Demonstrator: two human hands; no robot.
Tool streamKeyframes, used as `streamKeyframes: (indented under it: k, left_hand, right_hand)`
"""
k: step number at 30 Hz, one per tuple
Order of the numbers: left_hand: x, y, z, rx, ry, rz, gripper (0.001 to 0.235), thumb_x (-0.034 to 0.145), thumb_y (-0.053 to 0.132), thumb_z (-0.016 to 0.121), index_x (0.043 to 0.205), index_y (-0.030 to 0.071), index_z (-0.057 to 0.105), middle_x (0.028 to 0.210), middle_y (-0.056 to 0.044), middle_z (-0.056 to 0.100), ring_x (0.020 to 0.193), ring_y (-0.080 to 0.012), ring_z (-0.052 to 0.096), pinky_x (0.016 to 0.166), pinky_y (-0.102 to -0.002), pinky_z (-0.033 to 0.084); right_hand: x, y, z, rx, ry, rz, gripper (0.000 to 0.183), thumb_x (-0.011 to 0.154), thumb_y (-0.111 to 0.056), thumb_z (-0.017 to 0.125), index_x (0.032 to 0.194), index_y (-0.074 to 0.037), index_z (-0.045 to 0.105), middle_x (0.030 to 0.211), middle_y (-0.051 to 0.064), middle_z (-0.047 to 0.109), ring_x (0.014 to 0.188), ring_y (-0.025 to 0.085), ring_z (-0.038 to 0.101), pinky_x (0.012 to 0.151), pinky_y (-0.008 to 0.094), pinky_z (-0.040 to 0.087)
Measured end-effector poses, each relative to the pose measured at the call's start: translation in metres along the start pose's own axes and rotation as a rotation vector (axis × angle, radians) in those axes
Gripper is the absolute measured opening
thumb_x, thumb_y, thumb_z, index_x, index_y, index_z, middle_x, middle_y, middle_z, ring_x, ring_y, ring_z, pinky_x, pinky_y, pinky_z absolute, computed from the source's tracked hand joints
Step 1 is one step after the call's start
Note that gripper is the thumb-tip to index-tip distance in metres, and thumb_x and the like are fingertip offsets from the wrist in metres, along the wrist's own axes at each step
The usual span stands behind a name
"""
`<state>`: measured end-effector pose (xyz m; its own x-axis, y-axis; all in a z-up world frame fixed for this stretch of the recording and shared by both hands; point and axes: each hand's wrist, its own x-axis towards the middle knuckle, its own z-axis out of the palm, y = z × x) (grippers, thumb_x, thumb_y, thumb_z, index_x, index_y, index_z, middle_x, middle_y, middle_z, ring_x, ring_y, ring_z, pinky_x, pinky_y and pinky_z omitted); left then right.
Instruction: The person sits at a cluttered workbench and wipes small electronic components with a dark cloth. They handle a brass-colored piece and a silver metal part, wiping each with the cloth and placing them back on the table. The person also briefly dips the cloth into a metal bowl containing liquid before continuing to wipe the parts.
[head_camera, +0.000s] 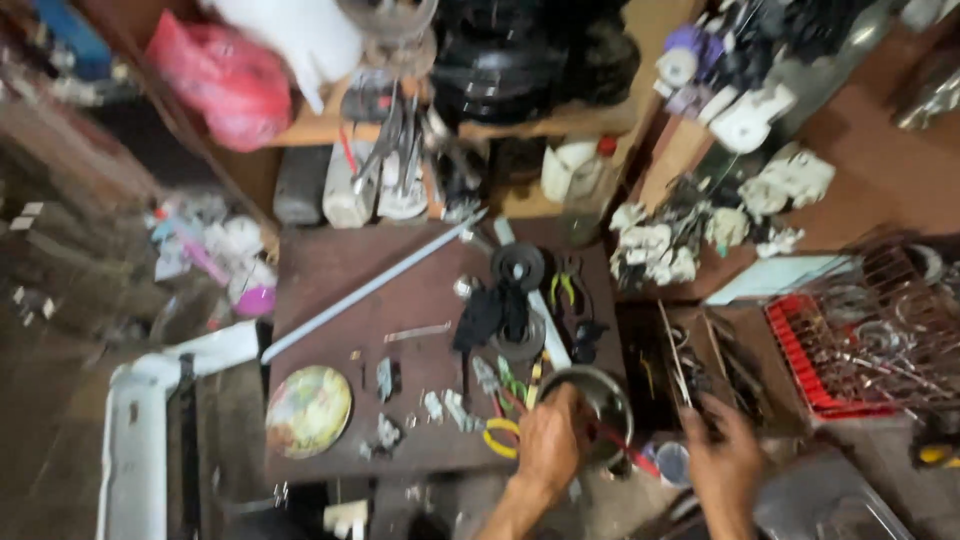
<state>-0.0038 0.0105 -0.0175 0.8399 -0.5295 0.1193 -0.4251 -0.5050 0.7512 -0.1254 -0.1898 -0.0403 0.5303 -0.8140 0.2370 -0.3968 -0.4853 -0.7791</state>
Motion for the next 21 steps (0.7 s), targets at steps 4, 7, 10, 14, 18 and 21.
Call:
streamKeyframes:
  k: [4,7,10,14,18,21]
  left_hand:
    - [-0.045,-0.004,-0.025,-0.180,0.138,-0.164,0.024,0.078,0.021,0.075,0.099,0.017,0.063,0.090,-0.006,0.078,0.079,-0.0352,0.073,0.063,-0.046,0.051]
    - [-0.089,-0.041,-0.019,-0.171,0.195,-0.378,0.020,0.087,0.040,0.069,0.087,0.023,0.059,0.071,-0.007,0.072,0.070,-0.0395,0.064,0.061,-0.042,0.048]
    - [-0.121,-0.092,-0.005,-0.069,0.220,-0.602,0.021,0.077,0.046,0.072,0.084,0.030,0.061,0.073,0.011,0.076,0.060,-0.0193,0.067,0.062,-0.035,0.051]
    - [-0.128,-0.132,-0.034,-0.122,0.216,-0.707,0.020,0.078,0.044,0.075,0.085,0.031,0.062,0.074,0.013,0.074,0.061,-0.0124,0.063,0.065,-0.028,0.049]
    - [-0.148,-0.147,-0.036,-0.253,0.102,-0.826,0.020,0.079,0.042,0.079,0.086,0.032,0.064,0.075,0.016,0.071,0.062,-0.0035,0.058,0.068,-0.018,0.047]
    - [-0.161,-0.146,-0.031,-0.351,0.002,-0.888,0.020,0.079,0.040,0.082,0.086,0.032,0.065,0.076,0.019,0.070,0.063,0.0024,0.054,0.070,-0.012,0.045]
  right_hand:
    - [0.009,-0.069,0.050,0.093,-0.205,-0.265,0.018,0.085,-0.020,0.072,0.097,-0.009,0.080,0.101,0.005,0.077,0.101,0.019,0.068,0.098,0.032,0.049]
    - [0.023,-0.105,0.125,0.031,-0.314,-0.404,0.018,0.081,-0.030,0.076,0.095,-0.021,0.083,0.111,0.003,0.070,0.105,0.020,0.067,0.096,0.032,0.050]
    - [0.028,-0.140,0.200,-0.192,-0.654,-0.303,0.025,0.084,-0.046,0.069,0.101,-0.034,0.083,0.139,0.010,0.054,0.128,0.039,0.044,0.109,0.046,0.035]
    - [0.025,-0.174,0.253,-0.596,-0.763,-0.228,0.046,0.081,-0.063,0.062,0.122,-0.044,0.070,0.152,0.000,0.042,0.142,0.031,0.030,0.113,0.058,0.020]
    - [0.025,-0.175,0.256,-0.533,-0.618,-0.240,0.043,0.090,-0.048,0.062,0.125,-0.026,0.070,0.137,-0.009,0.061,0.130,0.025,0.044,0.103,0.051,0.023]
    - [0.048,-0.152,0.262,-0.129,-0.373,-0.425,0.030,0.082,-0.027,0.071,0.105,-0.009,0.079,0.108,0.013,0.075,0.104,0.032,0.069,0.097,0.040,0.050]
